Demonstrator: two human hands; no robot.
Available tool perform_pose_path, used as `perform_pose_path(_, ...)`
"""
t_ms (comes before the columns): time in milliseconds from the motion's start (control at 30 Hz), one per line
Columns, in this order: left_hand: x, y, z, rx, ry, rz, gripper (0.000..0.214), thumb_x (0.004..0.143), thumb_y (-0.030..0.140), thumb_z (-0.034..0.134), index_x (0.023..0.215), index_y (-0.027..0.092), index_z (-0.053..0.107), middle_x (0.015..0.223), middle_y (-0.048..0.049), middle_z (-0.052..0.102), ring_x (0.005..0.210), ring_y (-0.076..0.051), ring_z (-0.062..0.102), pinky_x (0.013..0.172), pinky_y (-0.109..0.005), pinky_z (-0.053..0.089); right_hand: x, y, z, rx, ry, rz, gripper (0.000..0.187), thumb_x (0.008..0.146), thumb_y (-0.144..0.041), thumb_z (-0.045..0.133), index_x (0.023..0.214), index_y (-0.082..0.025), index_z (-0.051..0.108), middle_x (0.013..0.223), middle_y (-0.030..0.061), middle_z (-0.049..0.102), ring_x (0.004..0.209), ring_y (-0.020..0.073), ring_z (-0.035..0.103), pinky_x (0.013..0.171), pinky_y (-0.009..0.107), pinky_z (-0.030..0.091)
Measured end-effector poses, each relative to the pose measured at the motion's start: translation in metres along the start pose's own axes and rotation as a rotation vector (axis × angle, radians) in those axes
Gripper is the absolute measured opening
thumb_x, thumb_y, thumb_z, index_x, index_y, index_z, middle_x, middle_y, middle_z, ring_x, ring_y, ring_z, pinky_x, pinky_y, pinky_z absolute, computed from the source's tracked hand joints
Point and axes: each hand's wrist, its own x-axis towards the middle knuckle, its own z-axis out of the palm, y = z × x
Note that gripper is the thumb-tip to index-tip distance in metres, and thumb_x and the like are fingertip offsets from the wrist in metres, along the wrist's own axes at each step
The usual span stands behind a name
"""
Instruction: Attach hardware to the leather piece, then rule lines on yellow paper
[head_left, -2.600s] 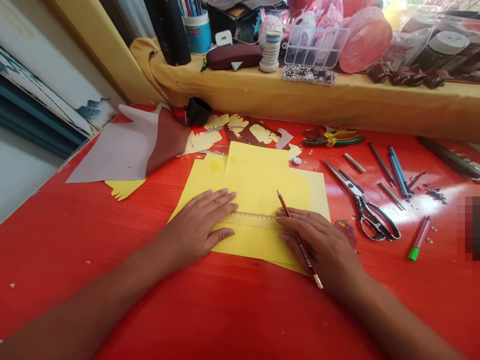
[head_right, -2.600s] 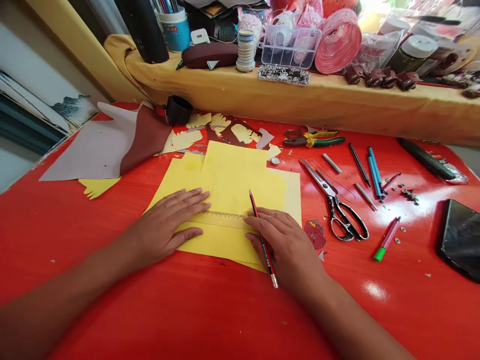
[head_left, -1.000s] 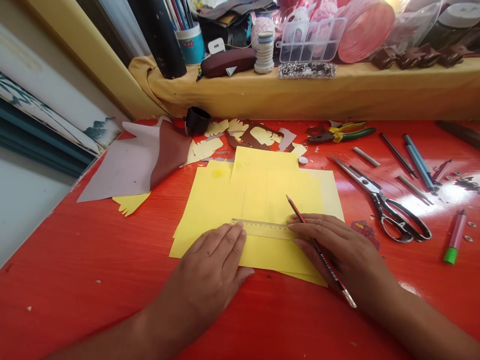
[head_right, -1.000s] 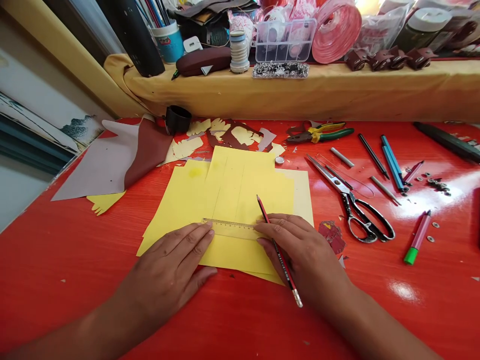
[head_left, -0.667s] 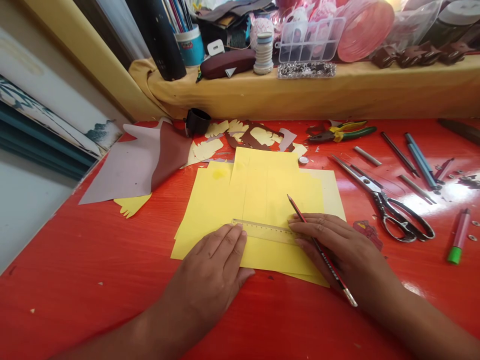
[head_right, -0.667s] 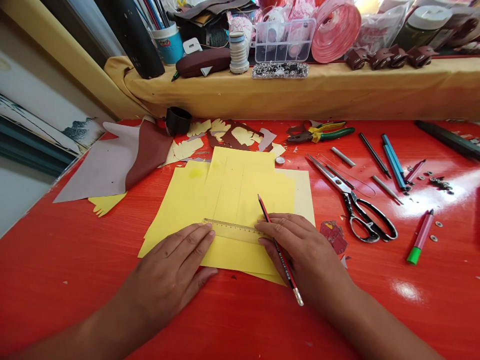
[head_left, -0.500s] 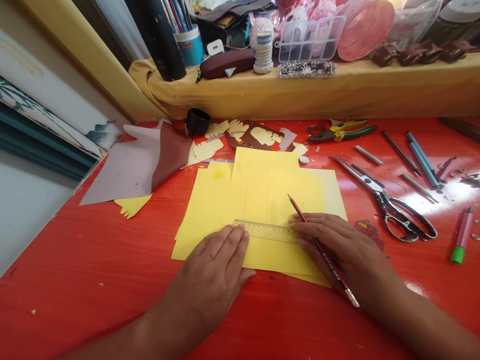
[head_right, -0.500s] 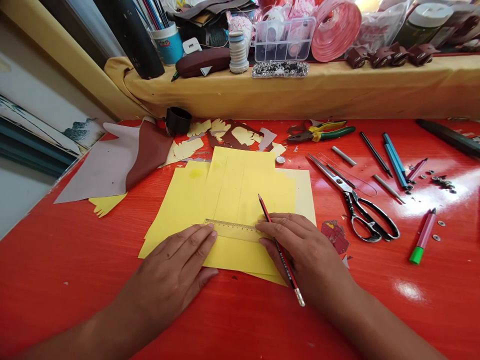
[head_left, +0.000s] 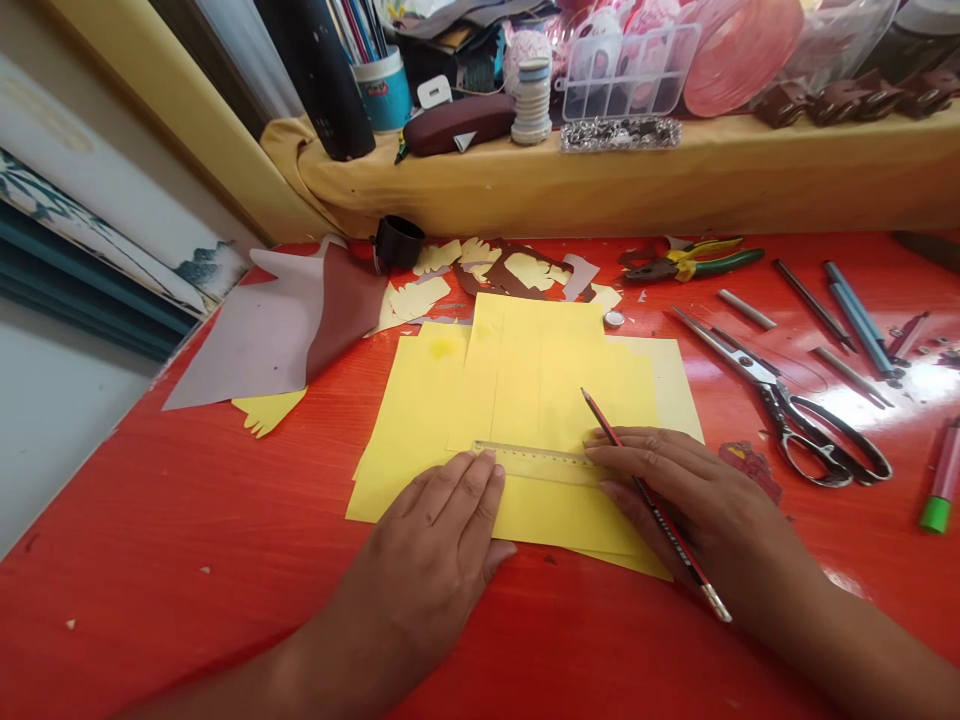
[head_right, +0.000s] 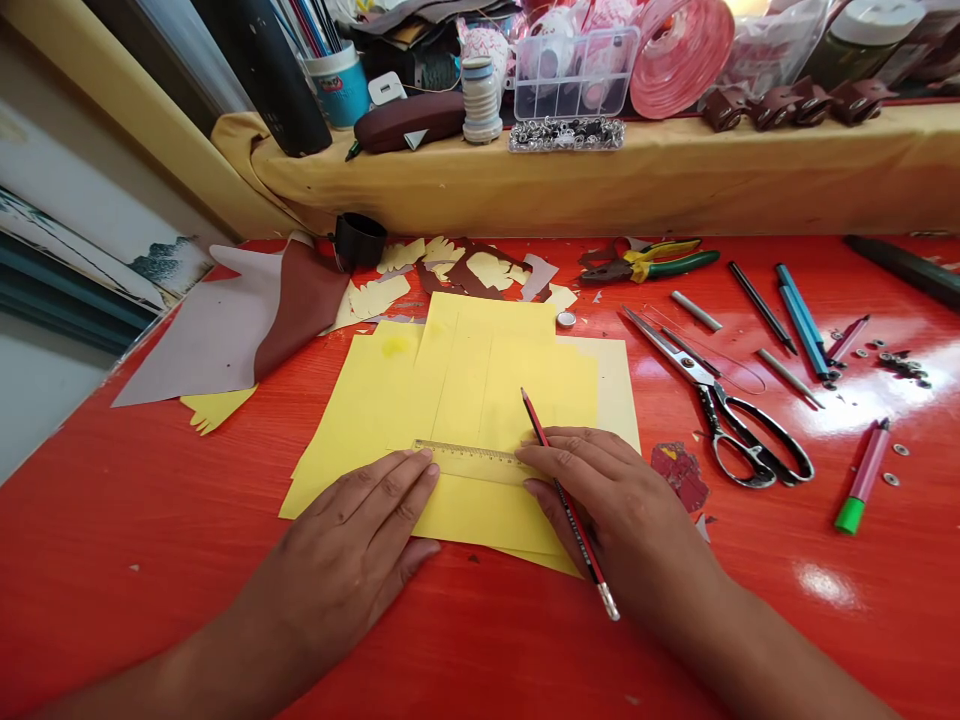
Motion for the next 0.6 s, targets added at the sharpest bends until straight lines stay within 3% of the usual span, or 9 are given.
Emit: perform_pose_path(600,-0.0007,0.001,-0.0005,0.007,-0.016,-0.017,0.046,0.113,0.03,0.044,0.146,0.0,0.058,0.147,-0.0208,0.066,0.135,-0.035,0.064,0.11,-0.049,0.051,-0.0013,0.0007,-0.0012,-0.006,-0.022,0.003,0.023,0.107,-0.019,0.056,0.125,-0.025,0.071,0.12,0.0099,0.081,0.111,0.0259,0.077,0.09,0.041,0.065)
